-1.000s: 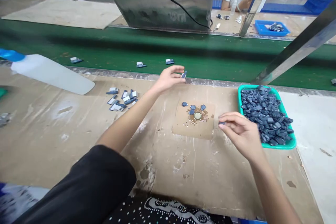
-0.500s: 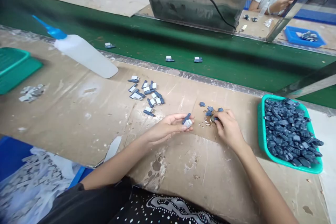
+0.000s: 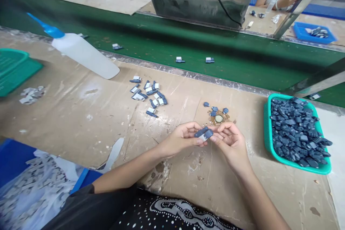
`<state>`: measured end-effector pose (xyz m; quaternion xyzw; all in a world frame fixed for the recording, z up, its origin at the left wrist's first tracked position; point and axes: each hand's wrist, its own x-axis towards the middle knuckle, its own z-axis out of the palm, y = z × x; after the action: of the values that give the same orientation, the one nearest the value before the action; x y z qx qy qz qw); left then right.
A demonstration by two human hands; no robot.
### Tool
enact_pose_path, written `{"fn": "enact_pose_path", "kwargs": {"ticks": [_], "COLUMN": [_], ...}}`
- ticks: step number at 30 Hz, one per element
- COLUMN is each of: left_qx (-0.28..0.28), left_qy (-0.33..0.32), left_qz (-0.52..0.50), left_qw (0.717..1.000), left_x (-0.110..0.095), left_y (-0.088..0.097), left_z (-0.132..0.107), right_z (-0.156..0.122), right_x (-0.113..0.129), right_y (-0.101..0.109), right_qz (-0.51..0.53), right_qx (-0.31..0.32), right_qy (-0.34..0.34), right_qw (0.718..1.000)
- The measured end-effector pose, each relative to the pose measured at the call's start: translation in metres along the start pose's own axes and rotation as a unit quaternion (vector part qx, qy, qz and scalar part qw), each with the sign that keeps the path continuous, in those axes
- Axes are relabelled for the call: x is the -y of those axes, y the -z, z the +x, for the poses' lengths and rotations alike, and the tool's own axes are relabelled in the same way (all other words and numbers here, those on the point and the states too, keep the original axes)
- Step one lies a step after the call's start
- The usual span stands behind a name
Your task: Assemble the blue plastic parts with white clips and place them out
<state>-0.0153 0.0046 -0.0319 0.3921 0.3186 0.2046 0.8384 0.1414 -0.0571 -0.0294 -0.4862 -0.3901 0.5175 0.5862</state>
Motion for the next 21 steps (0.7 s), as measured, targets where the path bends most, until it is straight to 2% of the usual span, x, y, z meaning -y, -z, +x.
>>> {"fn": "enact_pose_path", "kwargs": {"ticks": [6,10,12,14,16,18,21], "left_qx": [-0.031,-0.033,-0.031,-0.027,-0.021,-0.015,-0.002], "left_qy": [-0.038,-0.031,-0.029,-0.037,-0.044,-0.041,-0.036], "left_qz": [-0.022,-0.019,0.008,0.044,0.07,0.08,0.094], "left_qw": [0.999,0.999,0.999,0.998,0.996,0.996,0.995], "left_x": [0.006,0.013,0.014,0.013,0.011,0.009,0.008], "left_y": [-0.012,-0.017,-0.017,-0.018,-0.021,-0.025,-0.035], "left_z": [-0.003,-0.007,-0.009,-0.009,-0.01,-0.011,-0.013], "right_z": [-0.018,-0.029,-0.028,-0.026,-0.023,-0.023,-0.024], "right_x": [0.005,0.003,0.004,0.007,0.009,0.009,0.008], "right_y": [-0.001,0.002,0.003,0.004,0.005,0.005,0.005], "right_qz": [-0.176,-0.272,-0.399,-0.529,-0.603,-0.629,-0.635], "right_qx": [-0.022,0.024,0.051,0.073,0.083,0.071,0.046], "right_qy": [0.1,0.134,0.157,0.191,0.232,0.277,0.33], "right_qw": [0.979,0.953,0.902,0.824,0.758,0.723,0.697]}}
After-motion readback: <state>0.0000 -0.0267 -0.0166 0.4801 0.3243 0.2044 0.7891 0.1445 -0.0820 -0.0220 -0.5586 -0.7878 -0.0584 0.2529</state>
